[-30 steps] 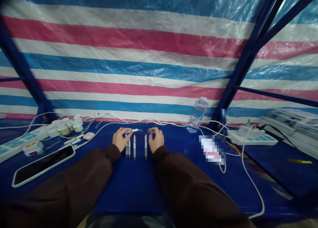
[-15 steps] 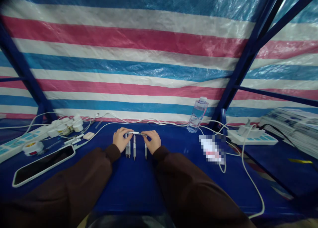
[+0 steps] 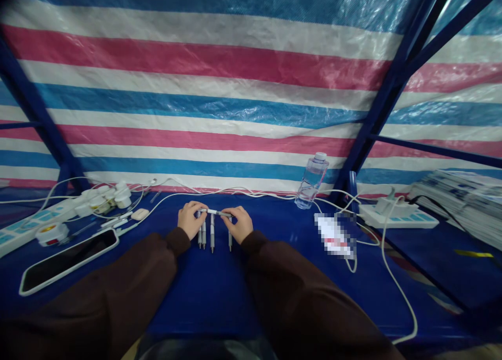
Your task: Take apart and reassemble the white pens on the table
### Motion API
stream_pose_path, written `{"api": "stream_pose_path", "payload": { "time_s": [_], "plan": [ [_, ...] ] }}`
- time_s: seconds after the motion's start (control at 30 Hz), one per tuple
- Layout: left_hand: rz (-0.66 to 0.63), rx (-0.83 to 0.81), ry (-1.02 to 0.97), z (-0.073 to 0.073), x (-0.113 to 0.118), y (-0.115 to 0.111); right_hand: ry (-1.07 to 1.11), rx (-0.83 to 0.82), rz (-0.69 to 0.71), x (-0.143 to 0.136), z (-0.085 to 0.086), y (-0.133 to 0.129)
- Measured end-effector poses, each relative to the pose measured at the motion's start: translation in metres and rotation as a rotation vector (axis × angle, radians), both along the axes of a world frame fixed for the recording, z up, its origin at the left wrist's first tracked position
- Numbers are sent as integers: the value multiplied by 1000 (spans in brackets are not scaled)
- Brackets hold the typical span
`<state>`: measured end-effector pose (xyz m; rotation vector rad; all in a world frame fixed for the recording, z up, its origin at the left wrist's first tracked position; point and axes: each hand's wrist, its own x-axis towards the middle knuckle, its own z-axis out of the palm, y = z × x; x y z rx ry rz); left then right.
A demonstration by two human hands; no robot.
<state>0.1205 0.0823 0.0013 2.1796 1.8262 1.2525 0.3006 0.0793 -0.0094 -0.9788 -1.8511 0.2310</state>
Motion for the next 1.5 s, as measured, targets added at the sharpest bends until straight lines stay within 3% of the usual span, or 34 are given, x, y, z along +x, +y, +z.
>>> {"api": "stream_pose_path", "payload": {
  "time_s": [0.37, 0.53, 0.9, 1.1, 1.3, 1.4, 1.5],
  "plan": [
    [-4, 29, -21, 0, 1, -1, -110, -26, -60, 0, 1, -1],
    [21, 11, -30, 1, 1, -1, -120, 52, -62, 1, 2, -1],
    [-34, 45, 35, 0, 1, -2, -432, 152, -111, 3, 5, -4],
    [22, 9, 0, -2, -2, 3, -370, 128, -276, 6, 0, 0],
    [80, 9, -63, -5, -4, 7, -292, 40, -346, 3, 5, -2],
    [77, 11, -204, -8, -6, 12, -172, -45, -368, 5, 3, 1],
    [-18, -23, -456, -12, -7, 19, -51, -104, -353, 7, 1, 4]
  ]
}}
